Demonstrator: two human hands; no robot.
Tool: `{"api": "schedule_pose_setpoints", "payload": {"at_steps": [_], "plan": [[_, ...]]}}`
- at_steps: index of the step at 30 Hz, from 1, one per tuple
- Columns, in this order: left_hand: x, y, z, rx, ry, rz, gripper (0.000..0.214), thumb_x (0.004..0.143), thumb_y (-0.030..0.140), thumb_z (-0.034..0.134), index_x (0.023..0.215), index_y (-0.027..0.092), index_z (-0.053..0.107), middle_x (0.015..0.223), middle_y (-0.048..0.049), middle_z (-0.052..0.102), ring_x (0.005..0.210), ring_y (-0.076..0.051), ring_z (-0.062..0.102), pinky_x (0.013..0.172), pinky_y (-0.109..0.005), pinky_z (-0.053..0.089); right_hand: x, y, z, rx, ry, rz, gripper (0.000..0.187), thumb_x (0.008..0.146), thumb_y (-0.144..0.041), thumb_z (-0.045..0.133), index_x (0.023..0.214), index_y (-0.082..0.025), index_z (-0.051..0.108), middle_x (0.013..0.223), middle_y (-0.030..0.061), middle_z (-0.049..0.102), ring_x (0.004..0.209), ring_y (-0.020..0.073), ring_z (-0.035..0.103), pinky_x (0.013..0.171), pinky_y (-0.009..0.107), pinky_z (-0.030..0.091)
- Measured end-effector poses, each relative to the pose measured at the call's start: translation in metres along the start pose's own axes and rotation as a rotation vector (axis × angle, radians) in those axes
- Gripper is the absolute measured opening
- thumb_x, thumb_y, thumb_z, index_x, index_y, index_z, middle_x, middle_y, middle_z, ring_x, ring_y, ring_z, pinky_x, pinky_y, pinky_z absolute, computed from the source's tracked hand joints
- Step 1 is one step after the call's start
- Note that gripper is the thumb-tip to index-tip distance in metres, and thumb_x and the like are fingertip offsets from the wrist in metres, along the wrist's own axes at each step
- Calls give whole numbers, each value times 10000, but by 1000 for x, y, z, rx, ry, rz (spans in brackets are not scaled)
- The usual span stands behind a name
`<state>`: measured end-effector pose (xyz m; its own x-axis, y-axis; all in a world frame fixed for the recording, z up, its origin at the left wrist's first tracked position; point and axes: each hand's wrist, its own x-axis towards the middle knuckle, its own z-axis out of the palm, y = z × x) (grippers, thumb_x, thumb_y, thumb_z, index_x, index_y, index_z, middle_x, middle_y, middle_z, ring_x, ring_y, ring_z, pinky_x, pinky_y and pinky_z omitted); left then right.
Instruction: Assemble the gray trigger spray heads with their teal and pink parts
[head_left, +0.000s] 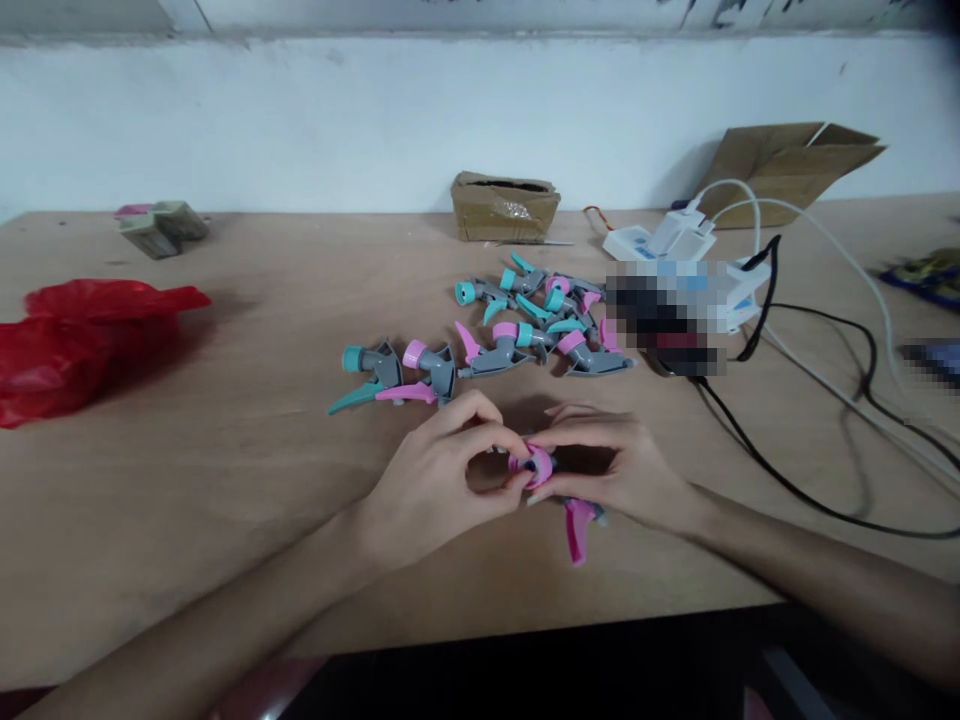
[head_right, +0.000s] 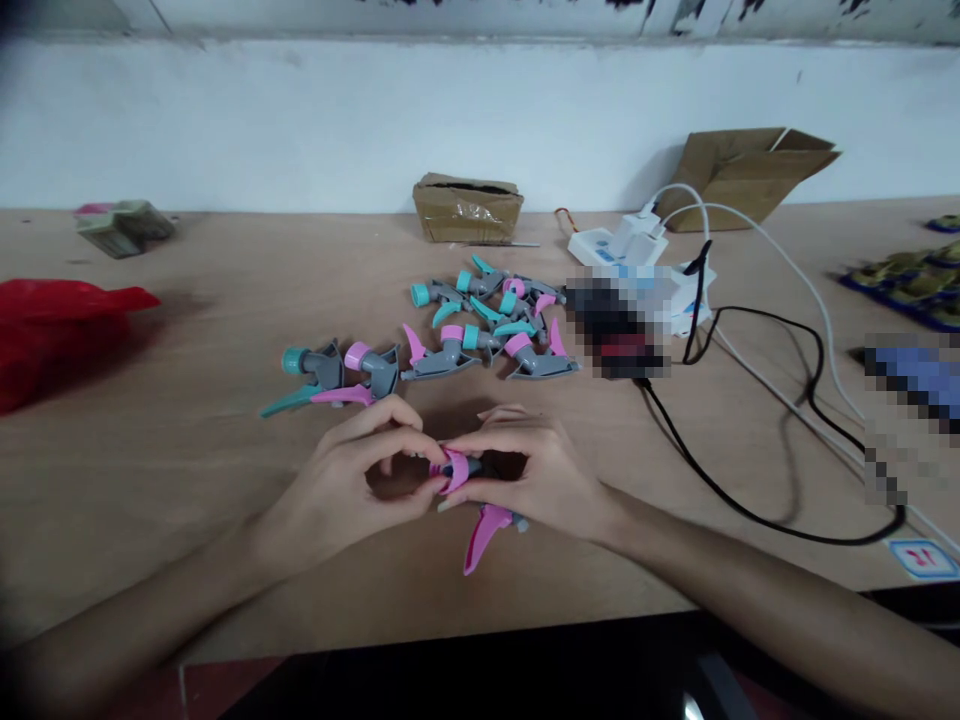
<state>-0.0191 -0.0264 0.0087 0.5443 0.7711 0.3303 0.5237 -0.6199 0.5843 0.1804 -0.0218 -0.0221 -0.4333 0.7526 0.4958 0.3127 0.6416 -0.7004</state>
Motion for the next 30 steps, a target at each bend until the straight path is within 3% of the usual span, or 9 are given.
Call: {"api": "schedule_pose_setpoints", "payload": {"at_steps": [7,15,18,22,25,30], "plan": [[-2,1,2,87,50,-24,57,757,214,613,757,189,664,803,-7,568,695,-103,543,634,-223,452,-1,-3,2,-22,25,9,373,602,-305,765,959,-253,667,794,-7,708,784,167,643,858,381,481],[-1,-2,2,-17,-29,-128,50,741,241,660,760,195,658,779,25,586,613,-71,532,560,-198,429,-4,-4,5,-125,76,-20,332,640,-299,741,961,-270,663,793,-20,709,762,162,632,843,393,494],[-1,-1,1,76,0,-33,72,771,253,632,808,196,656,806,13,591,651,-84,548,590,-210,440,-5,-3,6,-104,69,4,346,637,-298,744,972,-279,658,806,-25,706,754,156,627,864,397,484],[-1,-4,0,297,59,219,123,841,247,542,830,206,657,791,6,596,681,-108,549,651,-260,438,-4,-3,3,-50,64,62,334,618,-299,756,940,-269,669,809,-15,707,810,169,637,888,392,475],[0,-7,-3,240,91,289,104,835,243,561,857,199,652,800,-1,574,679,-96,548,637,-239,451,-1,-6,-1,45,27,97,349,605,-292,763,940,-267,668,829,-22,709,827,162,641,944,391,446],[-6,-1,-3,99,251,308,153,776,176,613,929,186,609,836,-10,532,698,-85,546,606,-203,476,3,-7,-10,169,-1,197,332,617,-293,753,935,-277,660,937,-20,702,952,184,627,976,403,421]]}}
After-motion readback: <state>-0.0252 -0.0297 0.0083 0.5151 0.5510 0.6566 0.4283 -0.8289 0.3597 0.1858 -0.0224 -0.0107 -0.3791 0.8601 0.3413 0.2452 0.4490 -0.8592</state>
